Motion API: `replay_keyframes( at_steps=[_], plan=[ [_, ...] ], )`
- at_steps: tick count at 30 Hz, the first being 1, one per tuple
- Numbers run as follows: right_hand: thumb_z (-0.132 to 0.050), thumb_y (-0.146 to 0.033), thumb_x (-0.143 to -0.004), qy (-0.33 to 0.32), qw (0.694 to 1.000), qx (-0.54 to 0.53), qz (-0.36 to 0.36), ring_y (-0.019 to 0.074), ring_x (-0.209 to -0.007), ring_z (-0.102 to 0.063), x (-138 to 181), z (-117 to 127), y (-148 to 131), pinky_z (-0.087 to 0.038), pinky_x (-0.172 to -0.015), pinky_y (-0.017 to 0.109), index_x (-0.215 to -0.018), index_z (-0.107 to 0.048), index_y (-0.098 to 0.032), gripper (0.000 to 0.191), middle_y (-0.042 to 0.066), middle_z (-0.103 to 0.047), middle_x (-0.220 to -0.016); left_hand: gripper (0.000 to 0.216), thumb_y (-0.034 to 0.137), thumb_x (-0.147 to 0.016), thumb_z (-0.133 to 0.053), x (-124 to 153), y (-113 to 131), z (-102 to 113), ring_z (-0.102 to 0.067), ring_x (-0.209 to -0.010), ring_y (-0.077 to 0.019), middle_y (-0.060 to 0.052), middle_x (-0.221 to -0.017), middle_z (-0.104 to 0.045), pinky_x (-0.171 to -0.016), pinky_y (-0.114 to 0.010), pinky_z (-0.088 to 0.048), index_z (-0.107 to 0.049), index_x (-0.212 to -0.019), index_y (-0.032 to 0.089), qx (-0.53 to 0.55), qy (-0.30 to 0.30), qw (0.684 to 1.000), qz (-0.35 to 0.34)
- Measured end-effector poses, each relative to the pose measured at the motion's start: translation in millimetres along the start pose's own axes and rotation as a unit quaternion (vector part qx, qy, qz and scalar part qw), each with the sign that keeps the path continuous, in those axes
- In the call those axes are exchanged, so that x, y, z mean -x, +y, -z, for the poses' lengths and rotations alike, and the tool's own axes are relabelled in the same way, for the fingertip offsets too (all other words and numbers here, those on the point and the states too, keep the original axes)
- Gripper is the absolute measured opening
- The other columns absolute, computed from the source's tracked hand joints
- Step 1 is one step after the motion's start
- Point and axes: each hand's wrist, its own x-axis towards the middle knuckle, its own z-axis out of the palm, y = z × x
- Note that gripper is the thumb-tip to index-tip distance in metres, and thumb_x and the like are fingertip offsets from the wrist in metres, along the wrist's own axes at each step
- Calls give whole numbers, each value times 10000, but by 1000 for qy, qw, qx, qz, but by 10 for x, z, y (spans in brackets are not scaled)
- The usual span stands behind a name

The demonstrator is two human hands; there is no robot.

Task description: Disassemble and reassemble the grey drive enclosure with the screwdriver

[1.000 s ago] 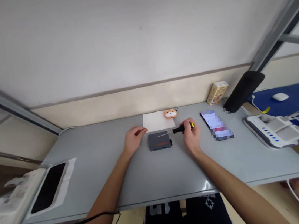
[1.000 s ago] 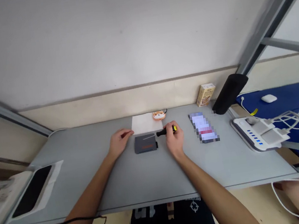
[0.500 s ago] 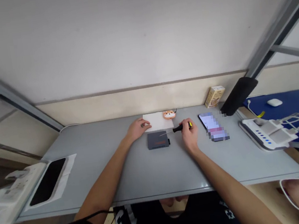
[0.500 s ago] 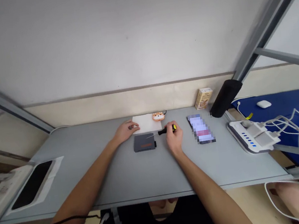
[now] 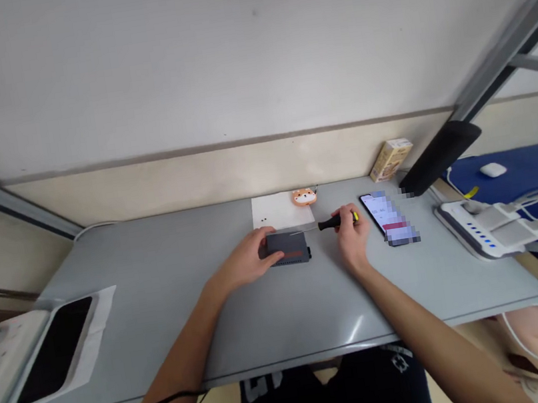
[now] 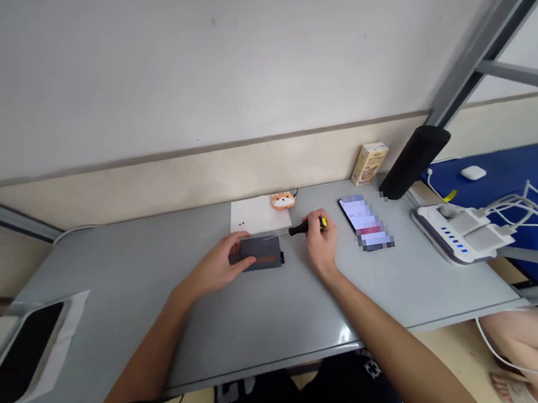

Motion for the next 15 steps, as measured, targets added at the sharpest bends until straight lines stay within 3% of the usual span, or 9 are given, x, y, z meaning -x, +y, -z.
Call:
replay_keyframes(
  at_steps=[6,11,15],
  plan=[
    [-505,-403,-938,29,998,34,38,118,-537,-451,-19,57,-4,-349,-518,258,-710,-601,-198,321,-39,-502,-600,464,298,-983,-538,-79,-70,21,-641,-1114,-208,-70,-1243,-667,-977,-366,-506,-473,-1442,291,92,-16,996,2],
    [-532,-361,-943,-35,977,140,157,117,-527,-458,35,143,8,-338,-525,264,-680,-621,-196,323,-29,-534,-577,370,203,-1029,-362,-177,-58,-153,-674,-1012,-179,-49,-1109,-726,-942,-355,-524,-537,-1350,262,146,30,989,3],
    [-538,-320,-953,-95,960,153,214,120,-564,-517,109,141,-20,-384,-564,264,-718,-630,-200,279,-13,-601,-626,347,188,-1026,-373,-188,-103,-262,-680,-989,-178,-39,-1060,-712,-919,-352,-531,-590,-1284,269,139,77,987,-13]
  ],
)
